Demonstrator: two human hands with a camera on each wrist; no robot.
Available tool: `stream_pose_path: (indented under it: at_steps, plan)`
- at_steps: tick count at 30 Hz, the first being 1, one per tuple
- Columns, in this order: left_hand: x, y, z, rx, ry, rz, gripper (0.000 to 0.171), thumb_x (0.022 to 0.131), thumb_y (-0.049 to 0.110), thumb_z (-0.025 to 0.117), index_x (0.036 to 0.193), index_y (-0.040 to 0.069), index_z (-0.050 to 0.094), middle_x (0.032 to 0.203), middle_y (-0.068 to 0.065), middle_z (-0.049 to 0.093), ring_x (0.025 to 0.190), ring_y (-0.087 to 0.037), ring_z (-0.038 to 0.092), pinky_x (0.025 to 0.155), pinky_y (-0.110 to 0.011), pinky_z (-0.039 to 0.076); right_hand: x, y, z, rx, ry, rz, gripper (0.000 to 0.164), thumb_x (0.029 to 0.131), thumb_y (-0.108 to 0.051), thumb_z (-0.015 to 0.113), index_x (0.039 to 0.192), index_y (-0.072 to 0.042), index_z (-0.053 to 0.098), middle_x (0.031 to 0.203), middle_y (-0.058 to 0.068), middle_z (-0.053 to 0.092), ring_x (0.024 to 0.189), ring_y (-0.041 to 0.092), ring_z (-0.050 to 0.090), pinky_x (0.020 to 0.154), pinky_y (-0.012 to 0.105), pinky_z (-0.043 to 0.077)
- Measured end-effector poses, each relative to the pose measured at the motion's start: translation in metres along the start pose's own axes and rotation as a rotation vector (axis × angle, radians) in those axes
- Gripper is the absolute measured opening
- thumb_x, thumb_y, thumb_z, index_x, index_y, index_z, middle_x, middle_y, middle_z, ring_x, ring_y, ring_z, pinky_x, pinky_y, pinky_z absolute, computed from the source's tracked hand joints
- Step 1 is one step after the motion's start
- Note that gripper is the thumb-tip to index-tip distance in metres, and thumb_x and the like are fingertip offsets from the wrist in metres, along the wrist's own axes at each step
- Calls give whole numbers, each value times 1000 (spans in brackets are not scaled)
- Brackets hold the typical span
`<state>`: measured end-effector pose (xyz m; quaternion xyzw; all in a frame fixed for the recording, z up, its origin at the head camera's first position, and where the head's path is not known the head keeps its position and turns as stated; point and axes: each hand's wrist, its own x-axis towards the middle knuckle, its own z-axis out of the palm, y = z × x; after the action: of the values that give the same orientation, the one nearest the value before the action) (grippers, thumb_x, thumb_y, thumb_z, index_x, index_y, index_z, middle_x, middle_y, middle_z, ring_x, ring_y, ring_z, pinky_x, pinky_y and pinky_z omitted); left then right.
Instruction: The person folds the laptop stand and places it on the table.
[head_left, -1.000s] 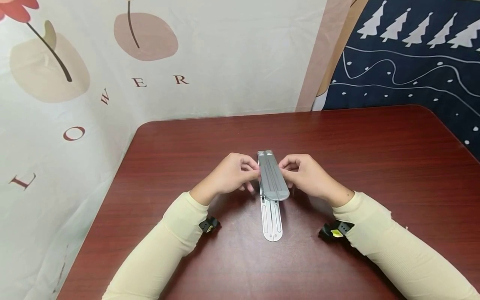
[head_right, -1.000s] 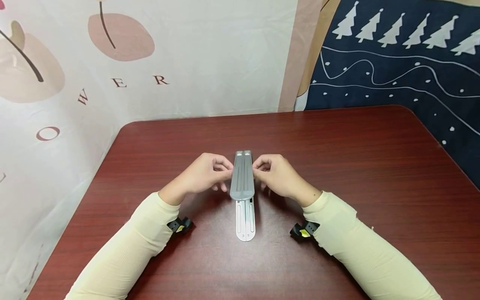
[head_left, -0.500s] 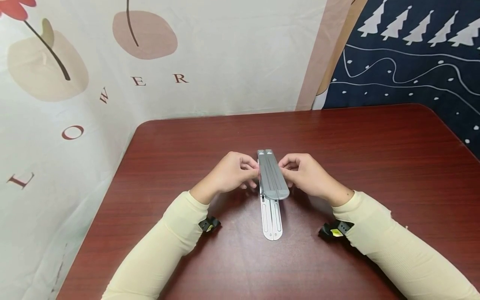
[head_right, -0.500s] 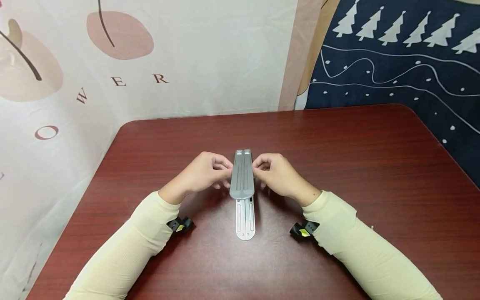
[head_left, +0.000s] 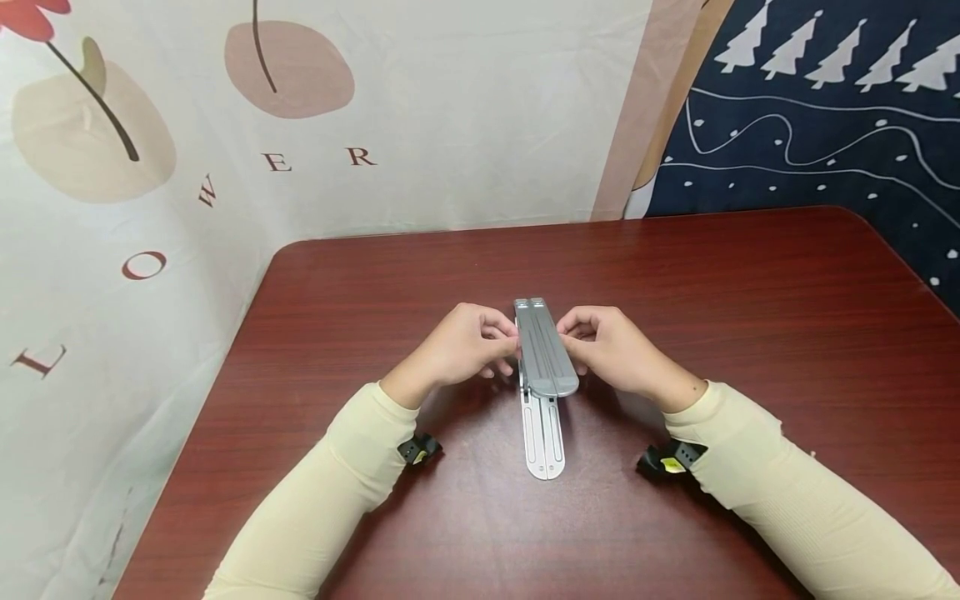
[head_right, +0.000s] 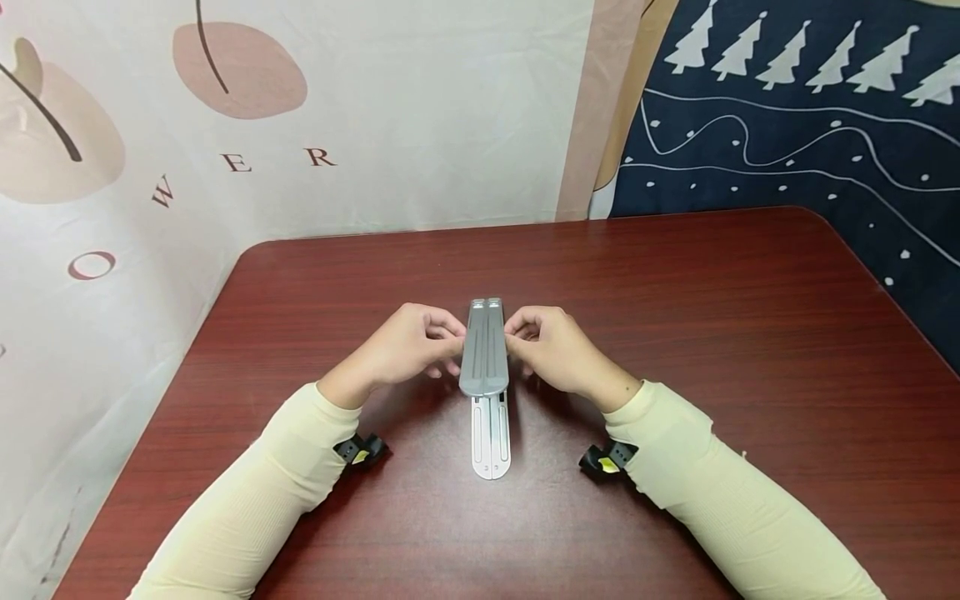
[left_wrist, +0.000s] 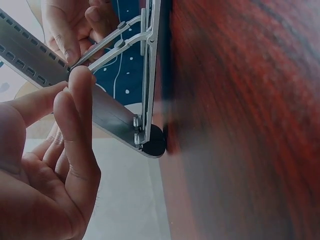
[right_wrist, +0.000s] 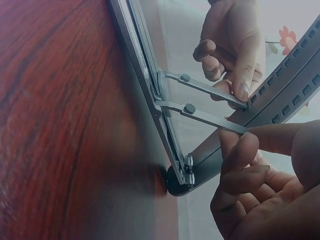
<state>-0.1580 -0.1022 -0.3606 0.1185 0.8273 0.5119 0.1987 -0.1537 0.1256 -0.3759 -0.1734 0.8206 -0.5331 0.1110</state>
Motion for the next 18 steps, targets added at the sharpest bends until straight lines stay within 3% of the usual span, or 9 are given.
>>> stream_pose_path:
  at_steps: [18]
  plan:
    - [1,1,0,-8,8,-12,10,94,7,63,98,0,69,90,-21,75,63,-23,72,50,-24,52,2,-1,0,3,-1,20,10,94,-4,63,99,4,65,80,8,68,54,13,53,51,23,45]
